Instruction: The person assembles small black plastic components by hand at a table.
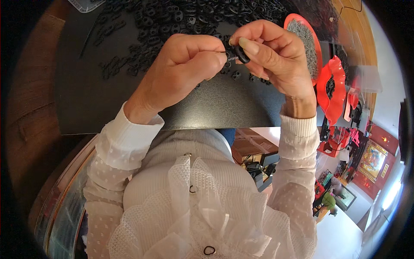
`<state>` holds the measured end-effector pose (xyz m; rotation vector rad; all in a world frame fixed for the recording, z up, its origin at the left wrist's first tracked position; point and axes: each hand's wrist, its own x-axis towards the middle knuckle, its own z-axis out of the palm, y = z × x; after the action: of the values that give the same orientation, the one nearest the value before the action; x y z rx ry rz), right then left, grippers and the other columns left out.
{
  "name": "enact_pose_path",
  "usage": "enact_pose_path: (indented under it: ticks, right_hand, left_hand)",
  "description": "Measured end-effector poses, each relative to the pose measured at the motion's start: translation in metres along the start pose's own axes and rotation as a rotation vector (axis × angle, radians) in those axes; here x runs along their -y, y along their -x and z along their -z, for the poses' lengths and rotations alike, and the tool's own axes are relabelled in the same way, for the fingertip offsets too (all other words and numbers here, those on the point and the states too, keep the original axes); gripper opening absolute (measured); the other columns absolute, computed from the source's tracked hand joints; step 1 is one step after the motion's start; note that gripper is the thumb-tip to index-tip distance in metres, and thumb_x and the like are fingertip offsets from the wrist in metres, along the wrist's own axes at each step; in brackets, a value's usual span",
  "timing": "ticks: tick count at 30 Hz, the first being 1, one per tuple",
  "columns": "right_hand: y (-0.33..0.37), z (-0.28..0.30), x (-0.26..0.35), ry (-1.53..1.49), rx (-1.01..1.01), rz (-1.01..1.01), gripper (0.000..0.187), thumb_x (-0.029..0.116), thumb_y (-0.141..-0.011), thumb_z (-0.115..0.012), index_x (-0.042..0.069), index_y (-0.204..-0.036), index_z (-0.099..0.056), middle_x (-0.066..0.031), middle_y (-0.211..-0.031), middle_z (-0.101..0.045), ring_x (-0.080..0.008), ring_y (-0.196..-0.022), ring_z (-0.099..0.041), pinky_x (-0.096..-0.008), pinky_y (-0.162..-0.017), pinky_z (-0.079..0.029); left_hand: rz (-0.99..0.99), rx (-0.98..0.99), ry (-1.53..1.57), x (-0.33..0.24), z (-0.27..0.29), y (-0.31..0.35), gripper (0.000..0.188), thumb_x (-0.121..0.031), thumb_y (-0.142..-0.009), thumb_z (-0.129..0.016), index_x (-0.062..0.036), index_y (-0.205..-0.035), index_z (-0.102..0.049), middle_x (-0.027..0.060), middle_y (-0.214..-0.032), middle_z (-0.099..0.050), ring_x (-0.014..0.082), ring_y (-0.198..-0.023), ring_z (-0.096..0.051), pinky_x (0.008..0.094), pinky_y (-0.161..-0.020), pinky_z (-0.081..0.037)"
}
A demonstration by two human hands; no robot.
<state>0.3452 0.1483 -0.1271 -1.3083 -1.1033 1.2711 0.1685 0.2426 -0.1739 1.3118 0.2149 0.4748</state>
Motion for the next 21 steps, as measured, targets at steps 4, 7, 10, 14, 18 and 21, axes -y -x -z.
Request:
enact_pose_path:
  ticks: [4,7,10,14,18,21]
  right_hand:
    - [0.000,-0.006,0.004,0.059,-0.017,-0.014,0.016,0.014,-0.090,-0.061,0.001,-0.099,-0.062,0.0032,-0.065,-0.054,-0.0011,-0.053,-0.046,-0.0162,-0.045,-0.032]
    - [0.000,-0.010,0.005,0.069,-0.028,-0.023,0.014,0.013,-0.089,-0.062,0.001,-0.097,-0.062,0.0037,-0.066,-0.055,-0.0010,-0.054,-0.047,-0.0161,-0.045,-0.034]
    - [0.001,-0.013,0.006,0.100,-0.050,-0.015,0.013,0.013,-0.088,-0.063,0.002,-0.095,-0.063,0.0037,-0.067,-0.056,-0.0012,-0.055,-0.048,-0.0163,-0.046,-0.035]
    - [0.003,-0.013,0.005,0.132,-0.050,0.022,0.012,0.012,-0.087,-0.065,0.002,-0.093,-0.062,0.0036,-0.071,-0.057,-0.0016,-0.059,-0.050,-0.0168,-0.049,-0.038]
    - [0.005,-0.012,0.002,0.169,-0.042,-0.003,0.013,0.013,-0.087,-0.065,0.002,-0.093,-0.061,0.0034,-0.073,-0.057,-0.0016,-0.060,-0.050,-0.0170,-0.051,-0.039]
    - [0.005,-0.009,0.000,0.152,-0.037,0.005,0.014,0.014,-0.087,-0.066,0.002,-0.093,-0.060,0.0032,-0.074,-0.057,-0.0017,-0.060,-0.050,-0.0168,-0.051,-0.041]
  left_hand:
    - [-0.038,-0.001,-0.062,-0.002,0.003,0.003,0.019,-0.009,-0.084,-0.049,-0.0023,-0.067,-0.051,-0.0061,-0.059,-0.041,0.0021,-0.054,-0.035,0.0213,-0.048,-0.027]
    - [-0.023,-0.011,-0.042,0.001,0.003,0.005,0.019,-0.009,-0.084,-0.049,-0.0021,-0.067,-0.051,-0.0055,-0.059,-0.042,0.0025,-0.054,-0.035,0.0214,-0.048,-0.028]
    - [-0.023,0.020,-0.034,0.002,0.003,0.006,0.019,-0.009,-0.085,-0.048,-0.0019,-0.067,-0.051,-0.0043,-0.060,-0.044,0.0034,-0.056,-0.037,0.0219,-0.050,-0.029]
    - [0.022,0.031,-0.046,0.000,0.001,0.006,0.019,-0.010,-0.085,-0.048,-0.0010,-0.068,-0.050,-0.0027,-0.061,-0.045,0.0047,-0.058,-0.039,0.0226,-0.052,-0.032]
    - [0.050,0.034,-0.036,0.002,-0.002,0.005,0.019,-0.011,-0.085,-0.049,0.0006,-0.070,-0.052,-0.0005,-0.063,-0.049,0.0058,-0.060,-0.042,0.0228,-0.055,-0.034]
    - [0.060,0.040,-0.036,0.005,-0.003,0.003,0.020,-0.012,-0.085,-0.050,0.0013,-0.071,-0.053,0.0004,-0.065,-0.052,0.0059,-0.061,-0.045,0.0227,-0.056,-0.036]
